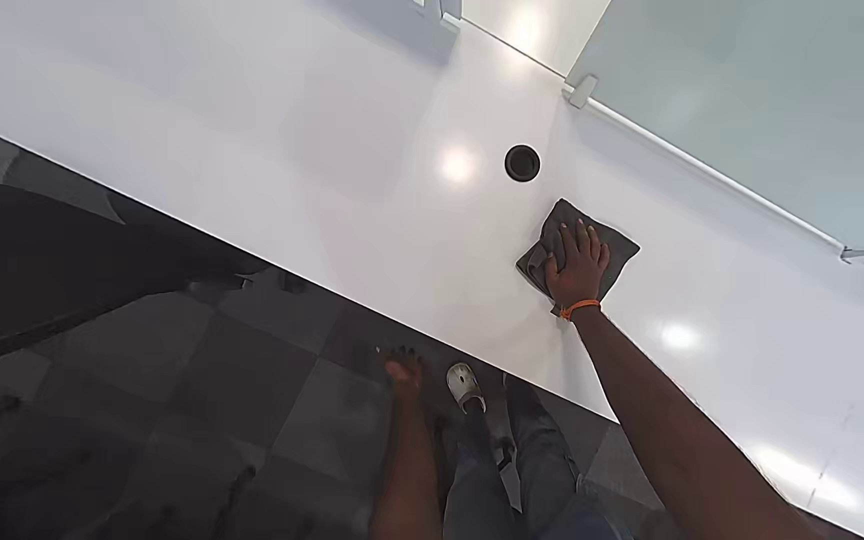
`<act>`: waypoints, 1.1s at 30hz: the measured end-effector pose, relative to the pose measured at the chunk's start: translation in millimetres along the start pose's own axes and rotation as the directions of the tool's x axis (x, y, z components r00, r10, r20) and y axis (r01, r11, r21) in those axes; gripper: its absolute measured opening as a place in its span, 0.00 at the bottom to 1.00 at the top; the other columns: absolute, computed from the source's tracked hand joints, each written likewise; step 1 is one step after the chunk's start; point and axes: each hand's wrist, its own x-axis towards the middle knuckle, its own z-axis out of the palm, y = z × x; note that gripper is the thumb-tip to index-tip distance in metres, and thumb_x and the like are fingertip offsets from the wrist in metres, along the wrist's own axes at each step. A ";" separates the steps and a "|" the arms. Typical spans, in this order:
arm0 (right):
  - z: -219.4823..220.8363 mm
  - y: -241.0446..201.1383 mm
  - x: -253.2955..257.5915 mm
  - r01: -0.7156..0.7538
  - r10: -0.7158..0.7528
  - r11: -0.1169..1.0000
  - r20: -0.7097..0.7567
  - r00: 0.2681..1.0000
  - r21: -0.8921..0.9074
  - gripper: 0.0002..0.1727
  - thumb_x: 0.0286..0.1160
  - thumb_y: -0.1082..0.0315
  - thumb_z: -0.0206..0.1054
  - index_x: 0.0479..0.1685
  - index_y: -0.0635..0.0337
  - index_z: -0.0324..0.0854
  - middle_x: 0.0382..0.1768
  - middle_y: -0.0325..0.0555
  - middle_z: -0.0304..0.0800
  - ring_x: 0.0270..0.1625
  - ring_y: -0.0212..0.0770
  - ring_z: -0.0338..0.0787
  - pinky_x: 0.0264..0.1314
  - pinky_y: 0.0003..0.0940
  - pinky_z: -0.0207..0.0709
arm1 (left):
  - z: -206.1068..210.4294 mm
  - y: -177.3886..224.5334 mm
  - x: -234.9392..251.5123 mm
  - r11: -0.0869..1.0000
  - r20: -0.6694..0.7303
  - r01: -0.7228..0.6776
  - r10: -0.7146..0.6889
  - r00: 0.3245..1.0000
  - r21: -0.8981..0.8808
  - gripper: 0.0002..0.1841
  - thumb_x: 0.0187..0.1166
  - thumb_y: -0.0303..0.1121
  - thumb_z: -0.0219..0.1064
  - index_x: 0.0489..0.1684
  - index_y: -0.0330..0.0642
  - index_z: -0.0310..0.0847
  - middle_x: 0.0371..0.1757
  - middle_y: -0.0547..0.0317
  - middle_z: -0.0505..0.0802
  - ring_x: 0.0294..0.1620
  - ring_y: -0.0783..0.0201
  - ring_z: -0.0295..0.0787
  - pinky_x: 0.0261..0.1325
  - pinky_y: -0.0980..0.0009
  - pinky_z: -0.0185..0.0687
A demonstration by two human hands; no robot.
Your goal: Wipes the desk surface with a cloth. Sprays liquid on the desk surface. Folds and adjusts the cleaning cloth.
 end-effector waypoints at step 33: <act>30.3 -188.4 -30.7 0.339 -0.345 0.923 0.000 0.939 0.184 0.38 0.83 0.41 0.50 0.94 0.40 0.57 0.95 0.50 0.49 0.96 0.60 0.43 0.88 0.80 0.33 | 106.2 82.0 -43.2 -0.028 0.479 -0.874 0.845 0.239 0.486 0.35 0.90 0.45 0.41 0.92 0.31 0.47 0.93 0.39 0.56 0.95 0.51 0.49 0.94 0.57 0.47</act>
